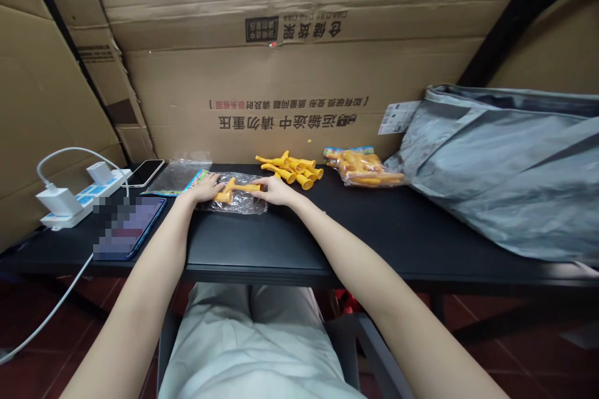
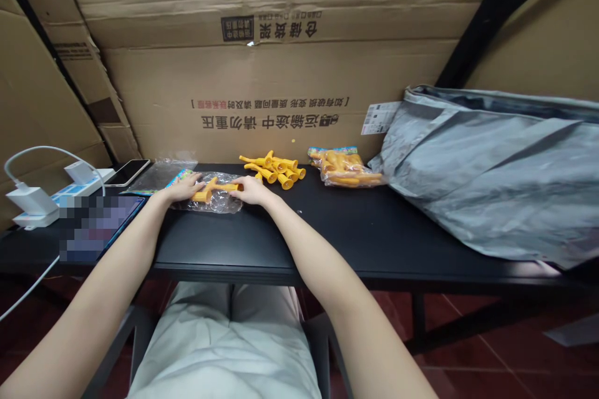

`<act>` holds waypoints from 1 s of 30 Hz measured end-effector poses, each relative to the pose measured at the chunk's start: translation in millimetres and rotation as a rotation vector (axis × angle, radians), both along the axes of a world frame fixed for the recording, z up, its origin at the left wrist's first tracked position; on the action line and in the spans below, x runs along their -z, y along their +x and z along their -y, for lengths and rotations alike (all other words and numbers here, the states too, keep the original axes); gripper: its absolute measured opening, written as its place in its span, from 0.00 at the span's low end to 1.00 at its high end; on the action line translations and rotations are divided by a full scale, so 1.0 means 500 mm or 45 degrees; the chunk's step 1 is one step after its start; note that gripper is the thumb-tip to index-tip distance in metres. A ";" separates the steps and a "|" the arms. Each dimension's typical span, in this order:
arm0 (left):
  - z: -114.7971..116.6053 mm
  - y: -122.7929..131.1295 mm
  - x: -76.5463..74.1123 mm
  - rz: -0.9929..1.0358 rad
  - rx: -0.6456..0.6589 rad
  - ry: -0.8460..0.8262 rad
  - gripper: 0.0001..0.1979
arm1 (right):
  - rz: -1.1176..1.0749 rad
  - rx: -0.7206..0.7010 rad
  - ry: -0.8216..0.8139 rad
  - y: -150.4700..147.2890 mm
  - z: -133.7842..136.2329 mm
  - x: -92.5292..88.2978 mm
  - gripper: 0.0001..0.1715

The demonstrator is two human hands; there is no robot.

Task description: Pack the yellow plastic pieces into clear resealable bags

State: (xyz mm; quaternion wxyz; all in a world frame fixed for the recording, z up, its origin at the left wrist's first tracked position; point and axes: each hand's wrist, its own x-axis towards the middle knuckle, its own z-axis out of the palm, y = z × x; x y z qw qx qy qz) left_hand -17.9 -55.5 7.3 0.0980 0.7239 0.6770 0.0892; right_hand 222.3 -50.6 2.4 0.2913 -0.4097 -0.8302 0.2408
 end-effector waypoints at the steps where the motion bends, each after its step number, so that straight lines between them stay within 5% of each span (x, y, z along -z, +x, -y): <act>1: 0.001 0.000 0.000 0.007 0.017 -0.004 0.30 | 0.047 -0.029 0.053 0.001 0.005 -0.004 0.19; 7: 0.012 0.003 -0.007 -0.007 0.195 -0.076 0.33 | -0.021 -0.260 0.058 -0.007 0.011 -0.002 0.26; 13: 0.011 0.002 -0.006 0.014 0.275 -0.167 0.38 | 0.019 -0.155 0.108 -0.015 0.006 0.009 0.26; 23: 0.005 0.004 0.001 0.802 -0.099 -0.016 0.28 | 0.098 0.118 0.170 -0.019 0.006 0.001 0.18; 30: 0.007 0.005 -0.006 1.148 -0.268 -0.062 0.27 | -0.115 -0.099 -0.174 -0.026 0.001 0.014 0.23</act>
